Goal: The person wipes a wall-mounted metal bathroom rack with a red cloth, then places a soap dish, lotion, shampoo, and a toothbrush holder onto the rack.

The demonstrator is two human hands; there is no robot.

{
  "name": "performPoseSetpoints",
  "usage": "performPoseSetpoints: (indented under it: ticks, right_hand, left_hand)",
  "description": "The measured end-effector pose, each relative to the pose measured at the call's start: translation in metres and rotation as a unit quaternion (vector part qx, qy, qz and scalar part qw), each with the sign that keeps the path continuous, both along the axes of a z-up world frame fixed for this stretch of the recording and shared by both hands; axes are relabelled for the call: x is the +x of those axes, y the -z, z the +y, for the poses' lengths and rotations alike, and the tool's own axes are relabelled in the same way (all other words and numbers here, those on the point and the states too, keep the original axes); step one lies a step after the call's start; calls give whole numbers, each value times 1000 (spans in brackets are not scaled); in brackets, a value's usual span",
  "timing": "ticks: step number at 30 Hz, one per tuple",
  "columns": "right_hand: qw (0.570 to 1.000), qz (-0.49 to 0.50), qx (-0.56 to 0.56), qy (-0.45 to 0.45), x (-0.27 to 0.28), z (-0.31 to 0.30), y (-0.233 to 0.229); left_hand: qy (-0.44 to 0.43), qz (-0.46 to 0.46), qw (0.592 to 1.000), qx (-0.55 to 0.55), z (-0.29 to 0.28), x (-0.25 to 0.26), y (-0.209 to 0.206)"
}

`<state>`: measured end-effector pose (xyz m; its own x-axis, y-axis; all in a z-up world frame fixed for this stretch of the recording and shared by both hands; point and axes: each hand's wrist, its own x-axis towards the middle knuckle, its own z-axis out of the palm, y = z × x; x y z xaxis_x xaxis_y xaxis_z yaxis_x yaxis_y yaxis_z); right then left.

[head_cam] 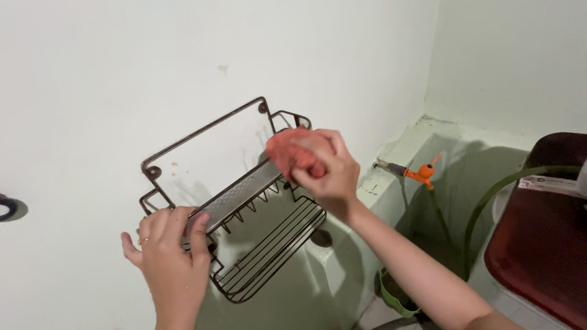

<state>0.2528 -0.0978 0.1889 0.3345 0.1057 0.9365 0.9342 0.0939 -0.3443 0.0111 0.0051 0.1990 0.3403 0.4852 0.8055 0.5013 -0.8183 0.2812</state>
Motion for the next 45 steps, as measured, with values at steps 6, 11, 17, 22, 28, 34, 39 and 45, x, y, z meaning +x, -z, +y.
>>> performPoseSetpoints:
  ticks: [6, 11, 17, 22, 28, 34, 39, 45]
  right_hand:
    - [956, 208, 57, -199, 98, 42, 32]
    - [757, 449, -53, -471, 138, 60, 28]
    - [849, 392, -175, -307, 152, 77, 2]
    - [929, 246, -35, -273, 162, 60, -48]
    - [906, 21, -422, -25, 86, 44, -113]
    - [970, -55, -235, 22, 69, 35, -127]
    - [975, -102, -200, -6, 69, 71, -98]
    - [965, -111, -235, -23, 49, 73, -100]
  left_hand:
    - [10, -6, 1000, -11, 2, 0, 2]
    - [15, -8, 1000, -16, 0, 1, 2]
    - [13, -11, 1000, -19, -1, 1, 1]
    - [16, -19, 1000, -14, -3, 2, 0]
    - [15, -14, 1000, -13, -6, 2, -2]
    - [6, -21, 1000, 9, -8, 4, -5]
    - [23, -49, 998, 30, -8, 6, -8]
    - [135, -118, 983, 51, -5, 7, -8]
